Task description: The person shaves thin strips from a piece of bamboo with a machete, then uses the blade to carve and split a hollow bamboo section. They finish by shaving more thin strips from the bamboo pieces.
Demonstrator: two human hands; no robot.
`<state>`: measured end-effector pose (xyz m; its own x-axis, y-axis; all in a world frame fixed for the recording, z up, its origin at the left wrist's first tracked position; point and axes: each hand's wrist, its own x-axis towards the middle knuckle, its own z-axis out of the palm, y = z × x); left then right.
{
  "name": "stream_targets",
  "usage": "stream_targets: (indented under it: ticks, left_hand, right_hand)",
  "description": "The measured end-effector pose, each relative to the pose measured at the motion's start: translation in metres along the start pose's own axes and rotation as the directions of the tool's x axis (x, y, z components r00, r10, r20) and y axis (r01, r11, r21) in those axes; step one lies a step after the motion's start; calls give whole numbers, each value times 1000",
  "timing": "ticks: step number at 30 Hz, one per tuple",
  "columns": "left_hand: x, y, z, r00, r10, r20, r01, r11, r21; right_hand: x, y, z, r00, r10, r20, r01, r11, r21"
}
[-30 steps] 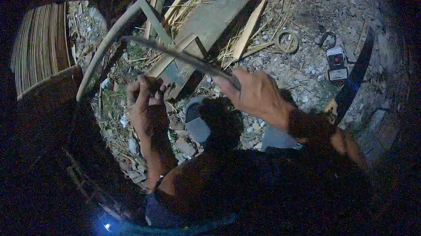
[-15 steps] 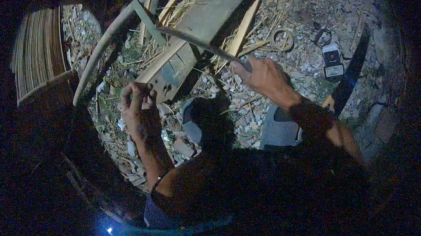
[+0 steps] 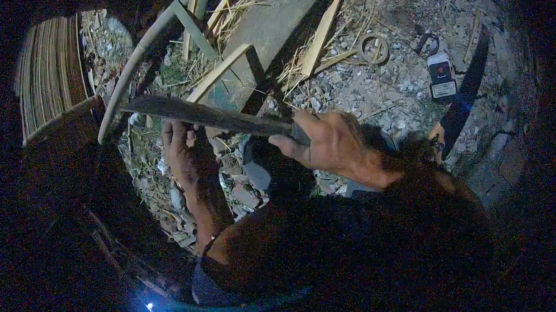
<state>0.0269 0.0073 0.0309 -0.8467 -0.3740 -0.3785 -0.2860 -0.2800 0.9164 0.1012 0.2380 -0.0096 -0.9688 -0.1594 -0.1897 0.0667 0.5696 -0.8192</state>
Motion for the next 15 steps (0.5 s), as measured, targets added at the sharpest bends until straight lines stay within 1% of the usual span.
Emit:
stream_targets:
  ticks: [2, 3, 4, 6, 7, 8, 10, 11, 12, 14, 15]
  left_hand:
    - [-5, -6, -2, 999, 11, -43, -6, 993, 122]
    - [-8, -2, 2, 1000, 9, 0, -9, 1000, 9]
    - [-10, 0, 6, 1000, 15, 4, -15, 1000, 4]
    - [-10, 0, 9, 999, -20, -28, 21, 999, 38]
    - [-7, -2, 7, 1000, 22, -17, -21, 1000, 20]
    - [-7, -3, 5, 1000, 12, -21, -12, 1000, 23]
    - [-6, -4, 5, 999, 33, 11, -33, 999, 3]
    - [-9, -3, 6, 1000, 28, -5, -28, 1000, 6]
    - [-10, -2, 7, 999, 33, 5, -33, 999, 7]
    - [-9, -1, 6, 1000, -2, -28, 3, 1000, 30]
    - [-6, 0, 2, 1000, -11, 3, 11, 1000, -2]
  right_hand:
    - [2, 18, 3, 1000, 14, -21, -17, 988, -154]
    - [11, 24, -1, 990, 140, -13, -139, 964, -229]
    - [11, 26, -6, 991, 134, -20, -135, 964, -231]
    - [10, 29, -14, 998, 44, -38, -50, 988, -150]
    - [3, 18, -18, 1000, 27, -1, -27, 982, -185]
    - [3, 18, -14, 999, 35, 6, -34, 982, -185]
    - [1, 24, -6, 997, -68, -37, 63, 991, -114]
    - [8, 35, -4, 994, 103, 41, -95, 984, -153]
    - [12, 41, -6, 994, 102, 31, -96, 984, -152]
    - [19, 48, -9, 994, 99, -41, -105, 973, -207]
    - [17, 46, -10, 994, 105, -23, -107, 982, -153]
